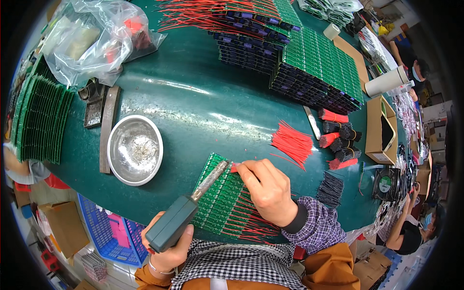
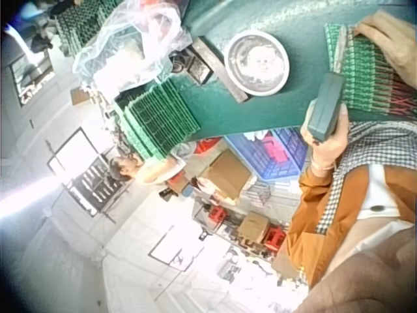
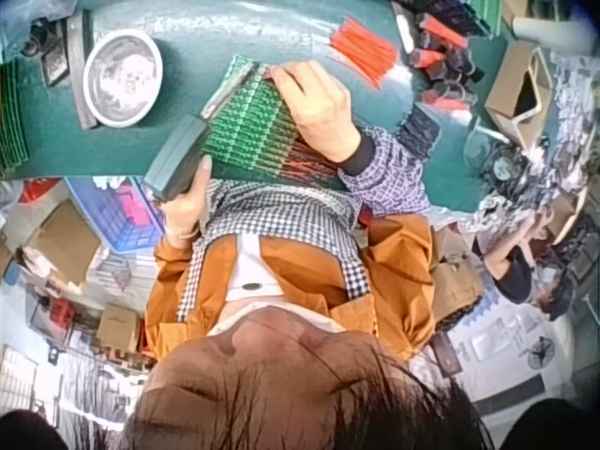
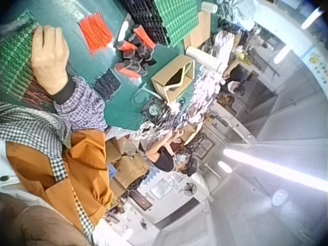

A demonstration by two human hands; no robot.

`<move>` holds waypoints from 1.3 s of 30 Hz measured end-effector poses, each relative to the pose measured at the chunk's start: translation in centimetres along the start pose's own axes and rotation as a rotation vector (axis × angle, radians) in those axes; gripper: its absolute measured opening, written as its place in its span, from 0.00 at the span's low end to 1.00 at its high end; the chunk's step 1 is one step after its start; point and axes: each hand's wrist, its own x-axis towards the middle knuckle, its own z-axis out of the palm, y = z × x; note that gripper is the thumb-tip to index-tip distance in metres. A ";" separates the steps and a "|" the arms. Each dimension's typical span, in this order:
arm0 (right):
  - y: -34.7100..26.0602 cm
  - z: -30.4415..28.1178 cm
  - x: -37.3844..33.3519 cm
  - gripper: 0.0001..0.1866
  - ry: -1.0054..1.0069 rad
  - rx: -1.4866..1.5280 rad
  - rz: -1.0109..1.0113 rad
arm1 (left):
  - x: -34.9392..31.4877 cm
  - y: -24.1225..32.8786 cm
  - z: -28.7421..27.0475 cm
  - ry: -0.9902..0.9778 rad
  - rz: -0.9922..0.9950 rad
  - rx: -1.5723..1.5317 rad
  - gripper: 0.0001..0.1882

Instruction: The person solders red wires onto small green circuit boards using a soldering gun.

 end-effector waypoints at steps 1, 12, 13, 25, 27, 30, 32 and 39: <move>0.0 0.1 0.0 0.20 -0.002 0.001 -0.001 | -0.5 -0.2 -0.3 0.023 -0.028 0.001 0.16; -0.1 0.0 0.1 0.20 0.009 -0.017 0.001 | 0.2 -0.2 -3.2 0.679 -0.099 -0.216 0.20; -0.1 0.0 0.0 0.21 0.011 -0.014 0.004 | 0.1 -0.5 -3.7 0.638 -0.211 -0.182 0.19; 0.1 0.0 -0.3 0.17 0.005 -0.055 -0.036 | -4.0 -3.6 -1.6 0.376 0.003 -0.193 0.23; -0.1 -0.2 -0.2 0.17 0.024 -0.063 -0.047 | -4.3 -3.1 -1.5 0.345 -0.012 -0.182 0.24; -0.4 -0.5 0.0 0.17 0.091 -0.045 -0.061 | -4.6 -2.9 -1.3 0.249 -0.043 -0.121 0.23; -0.5 -0.4 -0.1 0.18 0.137 -0.019 -0.066 | -4.5 -2.1 -1.4 0.221 -0.095 -0.160 0.23; 0.0 0.2 -0.8 0.17 0.054 0.039 -0.082 | -2.5 -0.6 -0.8 0.062 -0.099 -0.087 0.16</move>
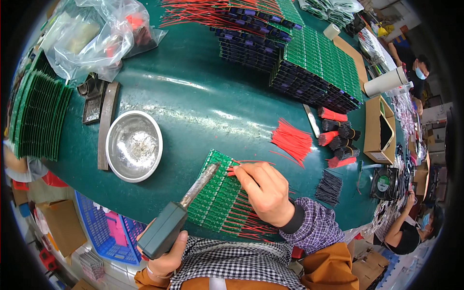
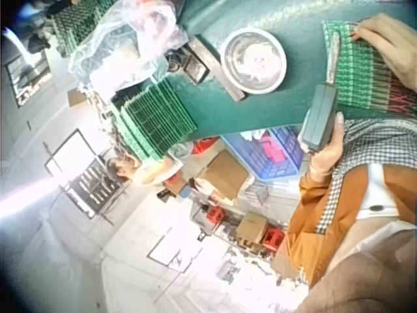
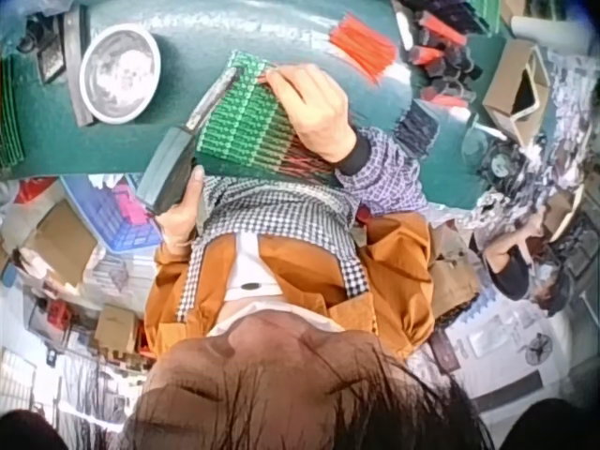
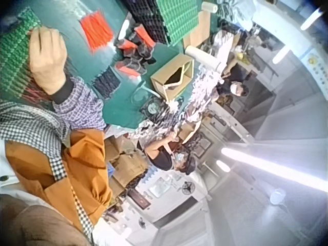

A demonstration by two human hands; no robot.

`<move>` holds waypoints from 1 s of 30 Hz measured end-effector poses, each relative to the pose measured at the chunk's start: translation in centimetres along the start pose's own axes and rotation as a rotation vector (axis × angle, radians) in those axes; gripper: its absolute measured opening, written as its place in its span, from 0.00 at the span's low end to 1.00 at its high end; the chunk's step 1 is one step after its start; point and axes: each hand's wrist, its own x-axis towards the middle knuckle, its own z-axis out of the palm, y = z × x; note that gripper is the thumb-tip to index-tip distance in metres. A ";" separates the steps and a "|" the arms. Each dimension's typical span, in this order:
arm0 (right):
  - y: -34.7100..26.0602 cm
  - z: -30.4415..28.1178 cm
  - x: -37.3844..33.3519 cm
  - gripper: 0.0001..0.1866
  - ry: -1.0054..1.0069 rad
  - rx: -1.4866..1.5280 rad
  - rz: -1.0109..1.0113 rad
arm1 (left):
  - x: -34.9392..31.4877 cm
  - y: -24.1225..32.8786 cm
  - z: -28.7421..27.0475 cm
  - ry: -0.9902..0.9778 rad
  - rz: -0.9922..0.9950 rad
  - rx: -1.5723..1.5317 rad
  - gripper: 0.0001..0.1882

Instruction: The person solders red wires onto small green circuit boards using a soldering gun.

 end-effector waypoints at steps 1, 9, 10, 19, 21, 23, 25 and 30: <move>0.0 0.0 0.0 0.17 -0.002 -0.006 -0.001 | 0.1 0.0 0.0 0.000 -0.001 0.001 0.16; -0.1 0.2 0.1 0.16 0.008 -0.035 -0.005 | 0.8 0.3 0.5 -0.036 0.047 0.111 0.14; -0.2 0.2 0.1 0.16 0.004 -0.041 -0.002 | 0.9 0.2 0.5 -0.032 0.051 0.104 0.14; 1.0 -0.2 0.4 0.16 0.067 -0.006 0.109 | 0.2 -0.6 0.3 0.008 0.073 0.048 0.18; 1.2 -0.1 0.2 0.15 0.059 0.032 0.156 | 0.1 0.1 -0.1 -0.027 0.032 0.024 0.20; 1.4 0.1 0.1 0.14 0.046 0.125 0.225 | -0.1 0.2 -0.2 -0.060 -0.009 0.002 0.21; 1.8 0.0 0.1 0.13 0.035 0.152 0.230 | -0.5 -0.2 0.1 -0.012 -0.013 -0.050 0.22; 2.1 -0.1 0.1 0.13 0.004 0.204 0.255 | -0.3 -0.2 0.2 0.009 -0.026 -0.068 0.22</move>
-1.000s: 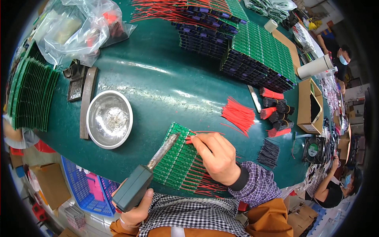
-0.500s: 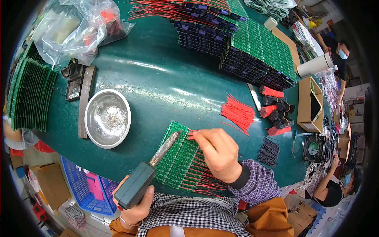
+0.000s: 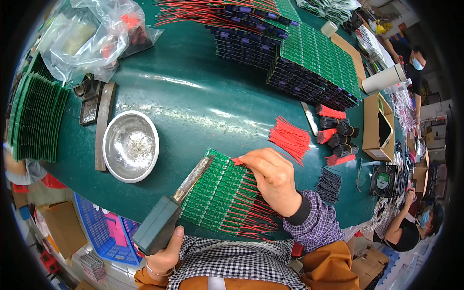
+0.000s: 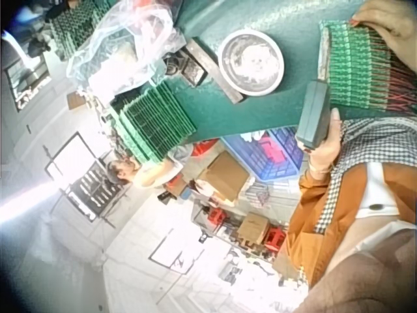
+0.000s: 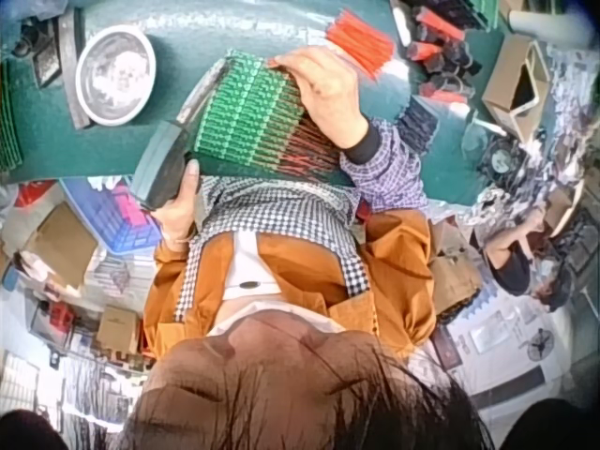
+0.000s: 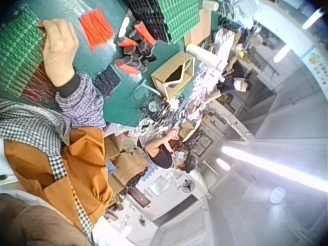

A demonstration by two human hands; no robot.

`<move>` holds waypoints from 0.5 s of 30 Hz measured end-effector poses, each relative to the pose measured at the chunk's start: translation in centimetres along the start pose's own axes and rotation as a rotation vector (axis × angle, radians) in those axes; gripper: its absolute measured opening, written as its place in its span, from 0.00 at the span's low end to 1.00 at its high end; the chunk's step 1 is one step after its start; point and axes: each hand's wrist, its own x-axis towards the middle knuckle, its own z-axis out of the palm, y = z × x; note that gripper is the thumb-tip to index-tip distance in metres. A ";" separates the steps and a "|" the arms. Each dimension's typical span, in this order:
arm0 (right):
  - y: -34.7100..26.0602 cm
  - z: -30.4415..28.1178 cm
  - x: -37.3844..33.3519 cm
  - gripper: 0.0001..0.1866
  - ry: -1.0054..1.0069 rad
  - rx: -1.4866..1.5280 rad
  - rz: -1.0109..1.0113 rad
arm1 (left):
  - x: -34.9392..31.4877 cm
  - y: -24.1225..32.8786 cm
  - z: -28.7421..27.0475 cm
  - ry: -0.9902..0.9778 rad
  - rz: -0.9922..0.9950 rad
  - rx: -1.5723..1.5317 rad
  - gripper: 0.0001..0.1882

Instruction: The person solders red wires onto small green circuit boards using a soldering gun.

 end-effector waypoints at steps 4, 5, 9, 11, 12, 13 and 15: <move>-0.1 0.0 0.0 0.14 0.007 0.004 -0.012 | -0.3 -0.5 -0.1 0.010 -0.020 0.009 0.22; -0.2 0.1 0.0 0.14 0.014 -0.019 -0.025 | -0.3 -0.4 0.0 0.010 -0.020 0.010 0.22; -1.4 -0.1 -0.1 0.17 0.069 -0.134 -0.112 | -0.2 -0.2 0.1 0.036 -0.012 0.028 0.22; -2.0 -0.3 -0.1 0.19 0.041 -0.102 -0.167 | -0.1 0.2 0.0 0.020 -0.012 0.032 0.21; -2.0 -0.2 -0.2 0.19 0.039 -0.101 -0.167 | -0.2 0.4 0.0 0.009 -0.043 0.020 0.21; -2.1 -0.1 -0.3 0.19 0.019 -0.091 -0.177 | -0.2 0.5 0.0 -0.003 -0.072 0.008 0.21; -1.9 0.1 -0.7 0.19 -0.026 -0.079 -0.183 | -0.2 0.6 0.1 -0.009 -0.037 0.008 0.21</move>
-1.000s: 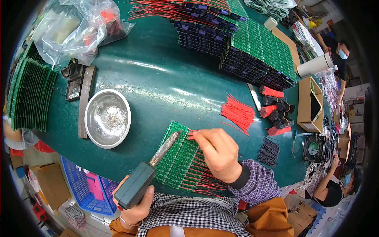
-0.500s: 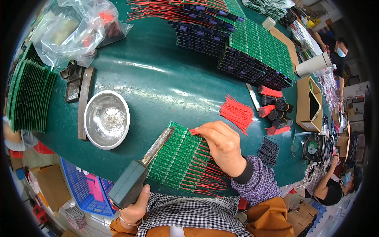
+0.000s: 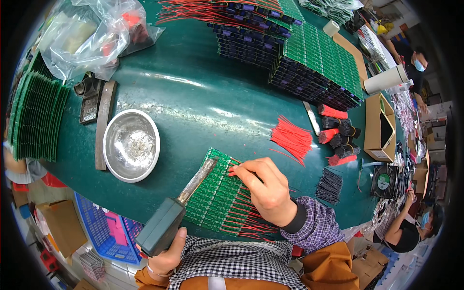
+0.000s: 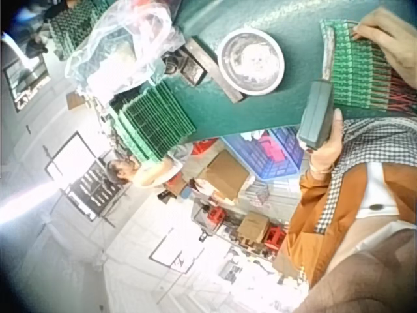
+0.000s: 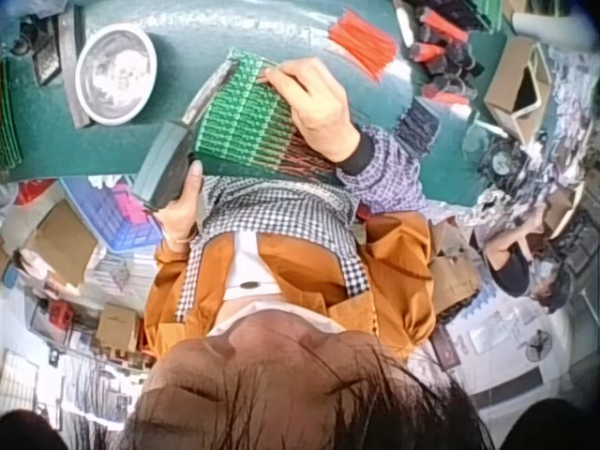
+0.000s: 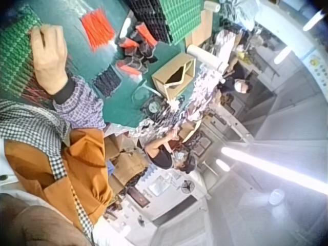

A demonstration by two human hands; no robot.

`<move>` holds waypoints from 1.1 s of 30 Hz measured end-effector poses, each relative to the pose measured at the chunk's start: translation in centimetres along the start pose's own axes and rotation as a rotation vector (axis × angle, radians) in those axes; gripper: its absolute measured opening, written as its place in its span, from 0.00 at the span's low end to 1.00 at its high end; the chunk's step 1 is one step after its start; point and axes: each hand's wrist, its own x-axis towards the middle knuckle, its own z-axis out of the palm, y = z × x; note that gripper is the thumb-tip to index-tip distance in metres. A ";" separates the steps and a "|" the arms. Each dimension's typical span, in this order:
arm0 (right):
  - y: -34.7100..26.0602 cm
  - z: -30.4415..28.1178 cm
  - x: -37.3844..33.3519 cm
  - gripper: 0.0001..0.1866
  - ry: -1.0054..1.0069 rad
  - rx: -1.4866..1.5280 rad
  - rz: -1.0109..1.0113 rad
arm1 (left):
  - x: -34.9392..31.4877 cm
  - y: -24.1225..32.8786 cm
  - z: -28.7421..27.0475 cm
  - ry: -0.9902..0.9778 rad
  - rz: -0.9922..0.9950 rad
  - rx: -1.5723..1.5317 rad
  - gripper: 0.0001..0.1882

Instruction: The person solders red wires onto small green circuit boards using a soldering gun.

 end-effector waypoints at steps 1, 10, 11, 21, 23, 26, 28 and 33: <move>0.0 0.0 0.0 0.19 -0.001 0.000 0.001 | 0.1 0.0 0.1 -0.005 0.032 0.000 0.21; 0.2 0.3 0.0 0.19 -0.024 -0.025 -0.013 | 1.4 -0.6 0.4 -0.002 0.132 0.153 0.15; 0.2 0.3 0.0 0.19 -0.021 -0.022 -0.011 | 1.4 -0.6 0.5 -0.002 0.132 0.154 0.15; 0.1 0.2 0.1 0.18 -0.022 -0.018 -0.011 | 1.4 -0.7 0.5 -0.047 0.136 0.147 0.14; 0.1 0.2 0.1 0.18 -0.022 -0.019 -0.008 | 1.4 -0.6 0.5 -0.057 0.124 0.147 0.14; 0.1 0.3 0.1 0.18 -0.021 -0.022 -0.007 | 1.5 -0.5 0.4 -0.076 0.102 0.157 0.14; 0.1 0.3 0.1 0.18 -0.018 -0.024 -0.009 | 1.4 -0.6 0.4 -0.074 0.114 0.161 0.13; 0.0 0.3 0.2 0.17 -0.014 -0.026 -0.010 | 1.0 -0.6 0.1 -0.049 0.108 0.164 0.14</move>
